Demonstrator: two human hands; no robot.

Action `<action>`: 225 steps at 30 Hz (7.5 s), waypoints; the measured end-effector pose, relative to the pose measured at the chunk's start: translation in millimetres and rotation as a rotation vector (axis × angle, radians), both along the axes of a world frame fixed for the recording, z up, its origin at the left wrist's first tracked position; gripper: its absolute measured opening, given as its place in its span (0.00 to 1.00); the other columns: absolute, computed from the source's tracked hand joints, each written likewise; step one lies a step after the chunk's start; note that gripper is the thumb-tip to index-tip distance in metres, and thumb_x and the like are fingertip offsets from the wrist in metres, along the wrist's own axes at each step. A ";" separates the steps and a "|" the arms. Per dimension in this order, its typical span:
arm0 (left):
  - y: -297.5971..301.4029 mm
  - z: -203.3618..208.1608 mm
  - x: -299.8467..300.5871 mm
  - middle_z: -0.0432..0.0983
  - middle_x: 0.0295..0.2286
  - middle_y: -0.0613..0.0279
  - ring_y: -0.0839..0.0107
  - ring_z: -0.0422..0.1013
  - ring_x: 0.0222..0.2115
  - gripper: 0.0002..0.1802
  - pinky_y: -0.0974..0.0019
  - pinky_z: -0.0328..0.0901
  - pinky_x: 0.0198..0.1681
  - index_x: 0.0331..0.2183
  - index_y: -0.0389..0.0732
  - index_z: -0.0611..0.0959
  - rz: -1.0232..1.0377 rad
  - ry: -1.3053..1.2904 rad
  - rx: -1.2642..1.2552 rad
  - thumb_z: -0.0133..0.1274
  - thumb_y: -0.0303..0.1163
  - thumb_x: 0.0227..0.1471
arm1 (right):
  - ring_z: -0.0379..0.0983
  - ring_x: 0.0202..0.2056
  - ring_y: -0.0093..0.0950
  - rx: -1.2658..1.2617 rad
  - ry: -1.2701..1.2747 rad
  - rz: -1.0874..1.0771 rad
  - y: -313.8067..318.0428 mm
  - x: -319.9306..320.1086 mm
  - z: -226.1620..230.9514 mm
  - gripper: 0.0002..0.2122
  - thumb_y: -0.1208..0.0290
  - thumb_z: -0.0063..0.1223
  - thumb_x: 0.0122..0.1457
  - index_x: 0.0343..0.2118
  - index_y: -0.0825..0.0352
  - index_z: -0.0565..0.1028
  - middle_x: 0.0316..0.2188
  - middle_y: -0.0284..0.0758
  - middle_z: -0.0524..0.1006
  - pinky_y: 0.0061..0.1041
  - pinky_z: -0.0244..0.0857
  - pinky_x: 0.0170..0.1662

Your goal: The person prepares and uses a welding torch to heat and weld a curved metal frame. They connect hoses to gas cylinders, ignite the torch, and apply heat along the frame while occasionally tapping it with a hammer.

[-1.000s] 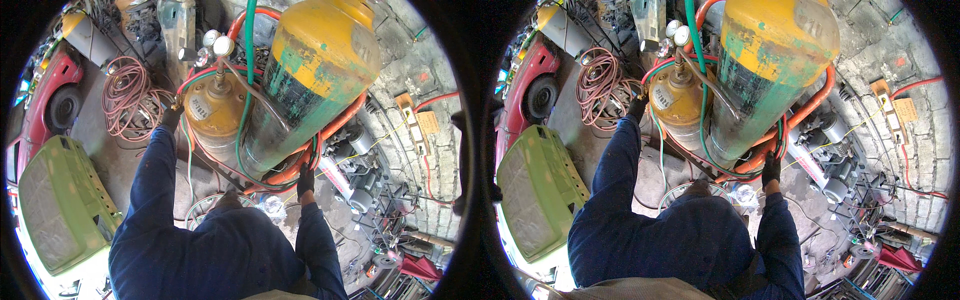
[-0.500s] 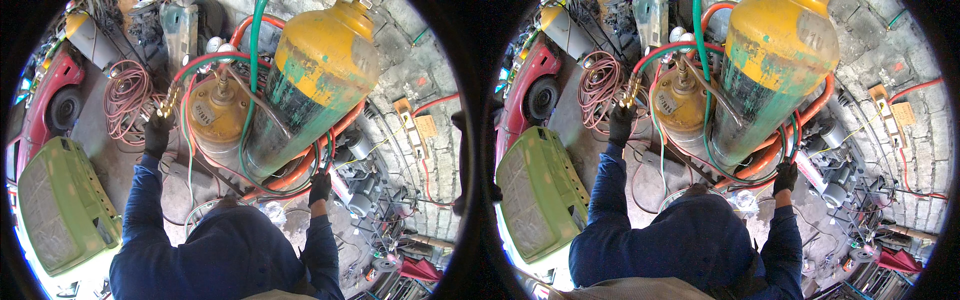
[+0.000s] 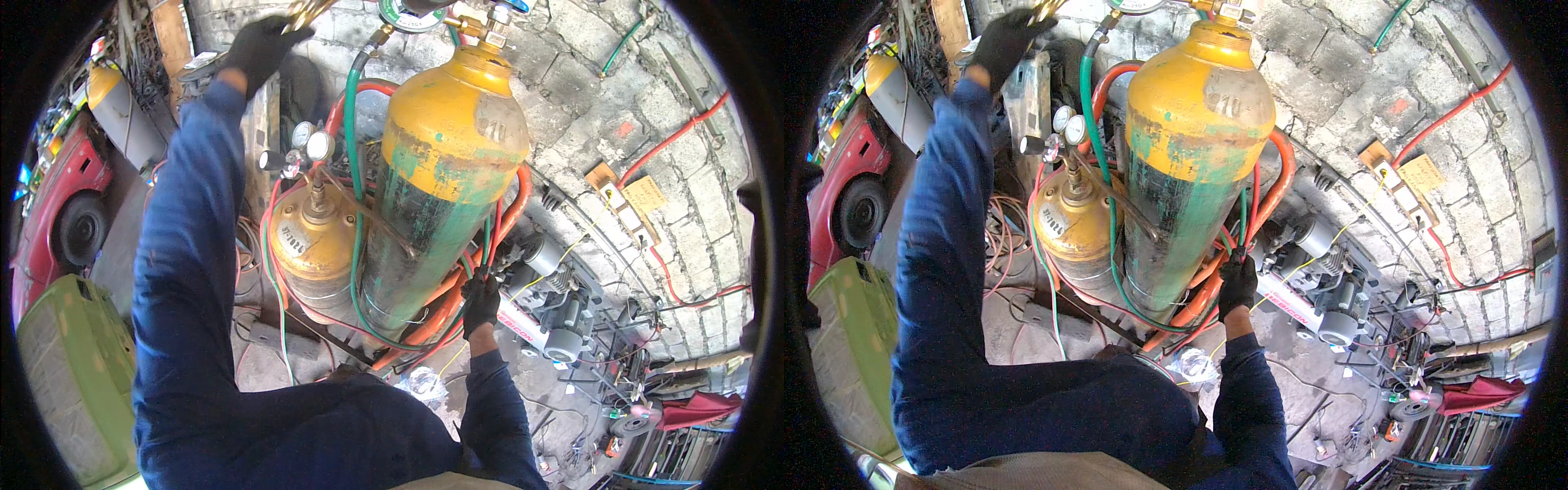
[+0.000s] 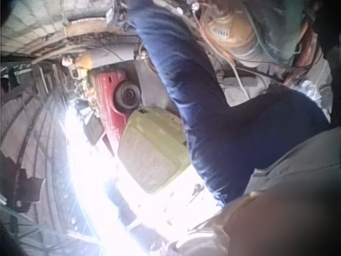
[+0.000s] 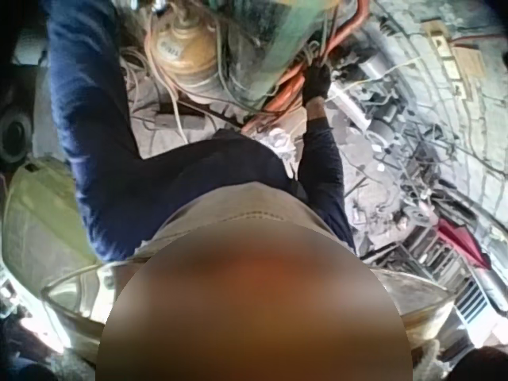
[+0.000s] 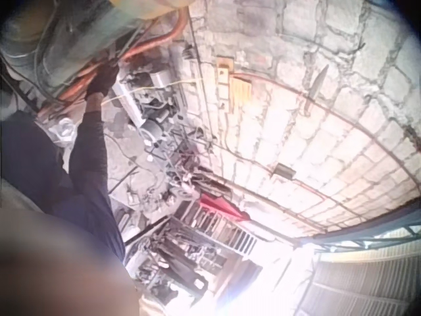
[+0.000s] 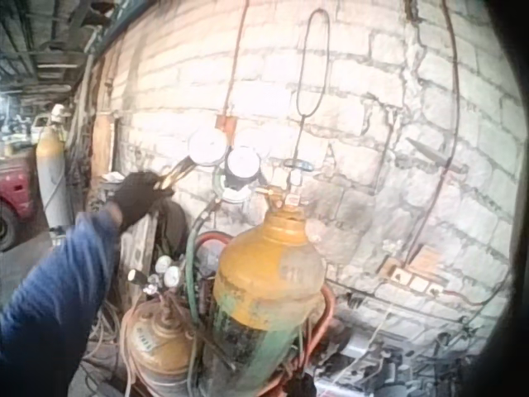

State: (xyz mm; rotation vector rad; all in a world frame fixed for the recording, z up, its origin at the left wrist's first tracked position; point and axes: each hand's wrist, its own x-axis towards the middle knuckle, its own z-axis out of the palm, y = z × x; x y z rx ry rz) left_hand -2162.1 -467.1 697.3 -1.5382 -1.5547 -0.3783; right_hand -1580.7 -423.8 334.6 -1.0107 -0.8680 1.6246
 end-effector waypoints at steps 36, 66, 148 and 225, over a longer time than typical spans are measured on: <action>-222.4 -98.6 235.2 0.79 0.41 0.50 0.50 0.79 0.42 0.27 0.54 0.74 0.46 0.54 0.40 0.82 -0.606 -0.916 -0.453 0.69 0.37 0.54 | 0.75 0.54 0.30 -0.206 -0.510 -0.199 -39.1 338.2 8.9 0.26 0.54 0.46 0.70 0.68 0.53 0.67 0.59 0.36 0.76 0.40 0.66 0.55; -264.7 -229.8 659.6 0.79 0.47 0.47 0.44 0.75 0.50 0.26 0.46 0.69 0.54 0.52 0.38 0.82 -1.355 -0.295 -1.317 0.66 0.37 0.54 | 0.79 0.48 0.31 0.024 -0.496 0.312 -425.4 315.5 76.3 0.24 0.59 0.57 0.68 0.62 0.67 0.72 0.49 0.39 0.82 0.31 0.76 0.50; -456.8 -505.6 1665.4 0.81 0.46 0.45 0.47 0.77 0.48 0.21 0.51 0.71 0.53 0.47 0.39 0.85 -1.219 0.323 -1.796 0.53 0.47 0.65 | 0.63 0.13 0.22 -1.289 0.348 -1.863 -1165.8 856.1 -182.9 0.16 0.51 0.49 0.71 0.46 0.59 0.78 0.20 0.29 0.75 0.25 0.56 0.14; -183.5 -745.6 2251.6 0.81 0.39 0.36 0.37 0.78 0.41 0.22 0.38 0.70 0.44 0.52 0.42 0.79 -0.814 1.248 -1.904 0.49 0.46 0.66 | 0.77 0.22 0.29 -1.588 0.281 -1.758 -804.4 1333.5 -182.3 0.24 0.45 0.55 0.65 0.46 0.64 0.83 0.27 0.39 0.82 0.34 0.68 0.26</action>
